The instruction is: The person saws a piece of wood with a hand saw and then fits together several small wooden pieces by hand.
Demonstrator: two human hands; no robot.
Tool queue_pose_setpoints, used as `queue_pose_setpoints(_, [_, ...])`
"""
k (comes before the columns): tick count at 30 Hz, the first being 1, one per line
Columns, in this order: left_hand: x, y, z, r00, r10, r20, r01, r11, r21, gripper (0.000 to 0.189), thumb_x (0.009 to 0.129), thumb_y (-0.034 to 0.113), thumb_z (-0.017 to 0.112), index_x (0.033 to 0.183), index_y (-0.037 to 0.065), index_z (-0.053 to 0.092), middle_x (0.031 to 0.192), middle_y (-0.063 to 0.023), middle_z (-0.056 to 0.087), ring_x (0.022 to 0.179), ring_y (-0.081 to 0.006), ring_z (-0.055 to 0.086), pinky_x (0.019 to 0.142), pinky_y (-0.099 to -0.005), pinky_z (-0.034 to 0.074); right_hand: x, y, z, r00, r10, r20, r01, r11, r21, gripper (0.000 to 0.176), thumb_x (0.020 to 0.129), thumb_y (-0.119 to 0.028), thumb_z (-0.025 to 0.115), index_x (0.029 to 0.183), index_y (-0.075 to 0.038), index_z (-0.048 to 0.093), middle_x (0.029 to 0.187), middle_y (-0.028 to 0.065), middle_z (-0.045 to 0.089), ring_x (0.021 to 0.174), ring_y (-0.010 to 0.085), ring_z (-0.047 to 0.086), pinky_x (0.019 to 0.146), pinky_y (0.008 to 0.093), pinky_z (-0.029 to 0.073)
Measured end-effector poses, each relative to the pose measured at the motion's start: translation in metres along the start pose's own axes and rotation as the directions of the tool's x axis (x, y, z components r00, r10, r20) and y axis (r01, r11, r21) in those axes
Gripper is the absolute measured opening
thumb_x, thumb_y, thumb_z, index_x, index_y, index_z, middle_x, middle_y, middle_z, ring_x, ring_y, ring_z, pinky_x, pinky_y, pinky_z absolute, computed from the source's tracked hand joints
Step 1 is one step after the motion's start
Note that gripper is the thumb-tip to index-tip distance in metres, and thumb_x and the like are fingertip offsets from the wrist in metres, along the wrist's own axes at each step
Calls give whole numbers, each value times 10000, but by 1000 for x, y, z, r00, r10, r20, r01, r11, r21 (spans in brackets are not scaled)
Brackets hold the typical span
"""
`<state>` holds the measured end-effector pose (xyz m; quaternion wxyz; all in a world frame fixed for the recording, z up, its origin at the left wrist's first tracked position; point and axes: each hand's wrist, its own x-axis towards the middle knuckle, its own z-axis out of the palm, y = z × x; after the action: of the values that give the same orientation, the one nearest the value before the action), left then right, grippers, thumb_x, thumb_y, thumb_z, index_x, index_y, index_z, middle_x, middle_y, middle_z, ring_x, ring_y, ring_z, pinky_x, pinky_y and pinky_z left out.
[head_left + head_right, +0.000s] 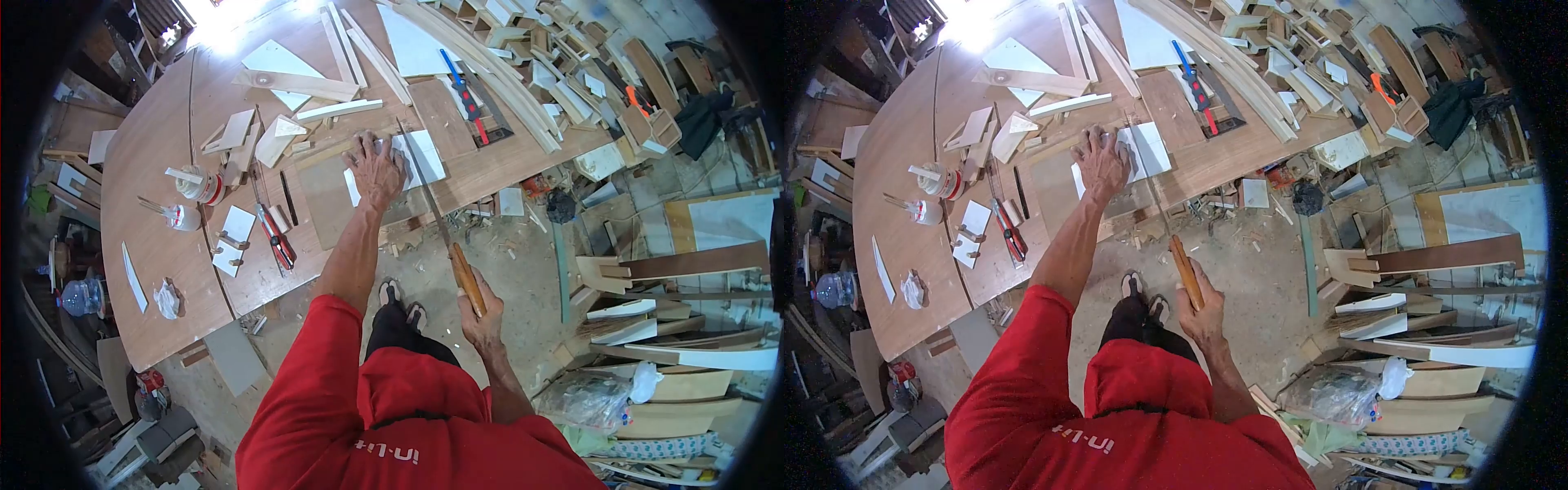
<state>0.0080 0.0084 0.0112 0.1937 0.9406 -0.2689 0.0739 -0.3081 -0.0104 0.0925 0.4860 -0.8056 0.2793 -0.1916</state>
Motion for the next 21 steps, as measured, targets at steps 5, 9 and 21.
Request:
queue_pose_setpoints(5, [-1,-4,-5,999,-10,40,8,999,46,510,932,385,507,1404,193,479,1491,-158,343,1425,-382,246,1101,-623,193,-2,3,1,1000,-14,-5,14,1000,8,489,861,-70,602,1340,-20,521,881,144,674,676,158,636,643,292,513])
queue_pose_setpoints(9, [-5,-7,-10,999,-29,36,27,998,61,468,945,369,494,1372,178,499,1484,-154,345,1420,-369,245,1095,-613,205,-6,-10,1,991,123,44,-125,991,54,495,855,-57,599,1343,-21,520,876,148,672,671,164,638,641,293,514])
queue_pose_setpoints(21, [-13,1,-5,997,-58,-56,60,998,33,415,926,246,496,1331,164,540,1393,-92,465,1304,-336,385,1059,-590,252,0,-39,-19,954,275,121,-285,956,72,466,891,-82,597,1347,-18,524,997,111,672,798,129,599,741,260,489])
